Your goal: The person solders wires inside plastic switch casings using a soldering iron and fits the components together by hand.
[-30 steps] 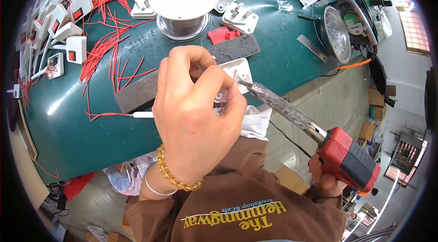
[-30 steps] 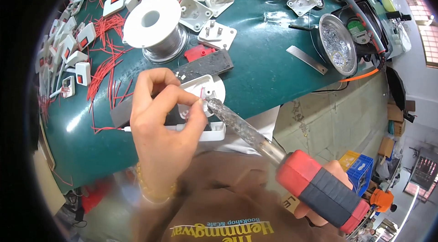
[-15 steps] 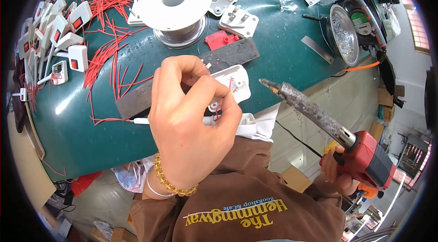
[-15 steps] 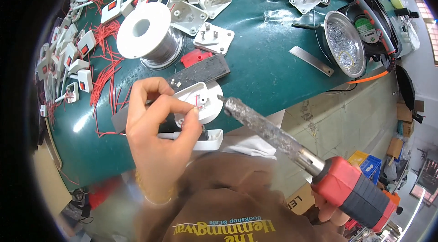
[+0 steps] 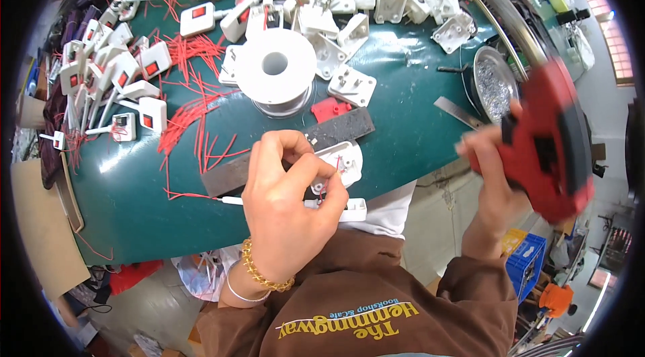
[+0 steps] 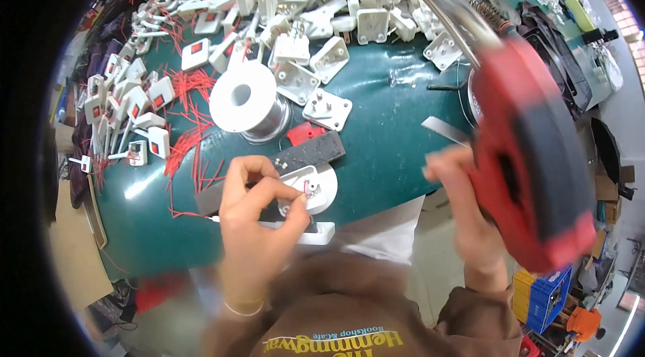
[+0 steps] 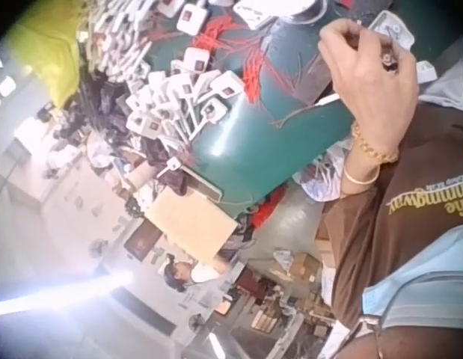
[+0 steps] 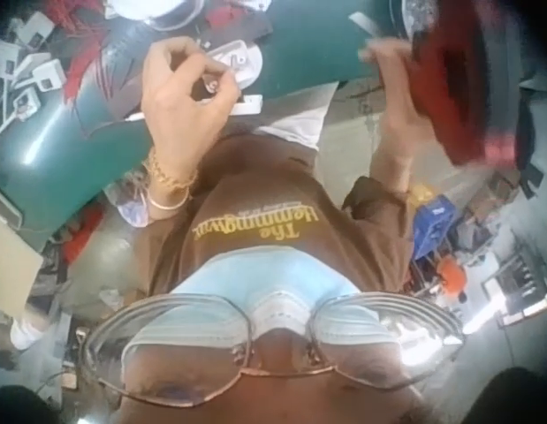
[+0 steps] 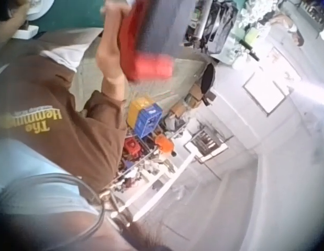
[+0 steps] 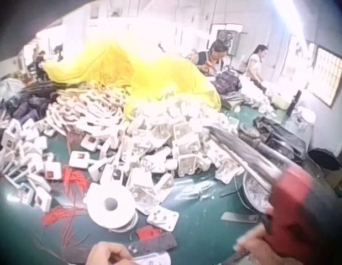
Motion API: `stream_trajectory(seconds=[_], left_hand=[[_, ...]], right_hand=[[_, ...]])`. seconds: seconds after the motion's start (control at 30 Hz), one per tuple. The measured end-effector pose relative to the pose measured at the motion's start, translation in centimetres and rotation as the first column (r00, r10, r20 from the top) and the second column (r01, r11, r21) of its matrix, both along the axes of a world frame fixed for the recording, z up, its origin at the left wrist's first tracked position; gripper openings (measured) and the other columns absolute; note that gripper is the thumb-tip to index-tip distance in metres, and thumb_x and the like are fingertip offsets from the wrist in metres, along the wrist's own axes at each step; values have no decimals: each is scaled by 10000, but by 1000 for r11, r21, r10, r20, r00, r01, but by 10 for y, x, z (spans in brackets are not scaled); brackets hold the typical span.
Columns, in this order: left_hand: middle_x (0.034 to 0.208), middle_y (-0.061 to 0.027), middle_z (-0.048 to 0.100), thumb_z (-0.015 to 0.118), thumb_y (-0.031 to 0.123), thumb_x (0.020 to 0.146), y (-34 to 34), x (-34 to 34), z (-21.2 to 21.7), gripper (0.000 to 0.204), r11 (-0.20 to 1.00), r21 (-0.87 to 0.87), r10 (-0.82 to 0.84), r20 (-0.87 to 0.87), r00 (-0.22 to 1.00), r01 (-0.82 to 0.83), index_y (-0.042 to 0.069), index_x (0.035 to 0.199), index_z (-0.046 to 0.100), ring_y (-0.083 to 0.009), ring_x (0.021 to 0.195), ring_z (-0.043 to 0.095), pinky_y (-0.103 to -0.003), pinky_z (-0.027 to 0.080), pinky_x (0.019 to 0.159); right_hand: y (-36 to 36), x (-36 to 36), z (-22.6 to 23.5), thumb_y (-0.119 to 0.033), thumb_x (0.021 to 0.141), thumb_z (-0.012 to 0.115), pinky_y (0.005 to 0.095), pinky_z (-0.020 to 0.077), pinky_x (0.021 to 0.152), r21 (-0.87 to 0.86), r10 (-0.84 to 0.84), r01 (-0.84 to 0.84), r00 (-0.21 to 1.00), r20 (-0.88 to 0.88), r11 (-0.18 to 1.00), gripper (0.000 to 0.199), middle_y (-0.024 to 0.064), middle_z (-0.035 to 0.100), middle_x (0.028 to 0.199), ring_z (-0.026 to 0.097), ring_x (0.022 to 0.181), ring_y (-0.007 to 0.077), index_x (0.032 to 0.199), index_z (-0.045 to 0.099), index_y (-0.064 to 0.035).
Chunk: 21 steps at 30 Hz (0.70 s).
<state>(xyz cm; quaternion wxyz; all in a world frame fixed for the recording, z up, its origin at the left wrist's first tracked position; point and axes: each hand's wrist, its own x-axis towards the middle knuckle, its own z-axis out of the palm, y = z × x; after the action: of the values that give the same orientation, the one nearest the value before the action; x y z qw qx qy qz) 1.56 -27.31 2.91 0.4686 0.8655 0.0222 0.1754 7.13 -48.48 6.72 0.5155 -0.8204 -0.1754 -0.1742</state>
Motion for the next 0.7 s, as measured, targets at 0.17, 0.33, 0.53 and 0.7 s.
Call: stream_trajectory(seconds=[0.17, 0.33, 0.53, 0.7], left_hand=[[867, -74, 526, 708, 29, 628, 2, 0, -3, 103, 999, 40, 9, 7, 1000, -10, 36, 670, 615, -242, 759, 530, -352, 451, 620], [857, -70, 529, 717, 54, 629, 1, 2, -2, 105, 998, 51, 21, 56, 998, -24, 41, 659, 617, -246, 775, 543, -367, 467, 618], [914, -90, 529, 776, 135, 675, 10, -3, -2, 196, 996, 22, -88, 35, 995, 88, 32, 740, 623, -268, 837, 551, -378, 479, 669], [1124, -155, 517, 806, 247, 682, 19, -23, -7, 414, 985, -18, -170, 90, 981, 173, 38, 986, 620, -308, 910, 555, -392, 482, 749]], right_hand=[[55, 75, -23, 44, 801, 668, 297, 533, 729, -114, 181, -149, 908, 379, 982, 395, 99, 664, 954, 668, 800, 180, 1175, 542, 34], [78, 122, -45, -9, 556, 717, 351, 531, 711, -331, 292, -105, 755, 587, 938, 556, 151, 666, 952, 664, 829, 297, 1101, 603, -22], [65, 112, -49, -77, 568, 768, 355, 528, 731, -464, 317, -42, 785, 533, 885, 564, 150, 666, 949, 660, 847, 308, 1101, 591, -19], [28, 70, -35, 35, 730, 648, 293, 508, 750, -326, 188, -75, 924, 333, 942, 446, 143, 666, 944, 668, 824, 219, 1165, 548, 27]])
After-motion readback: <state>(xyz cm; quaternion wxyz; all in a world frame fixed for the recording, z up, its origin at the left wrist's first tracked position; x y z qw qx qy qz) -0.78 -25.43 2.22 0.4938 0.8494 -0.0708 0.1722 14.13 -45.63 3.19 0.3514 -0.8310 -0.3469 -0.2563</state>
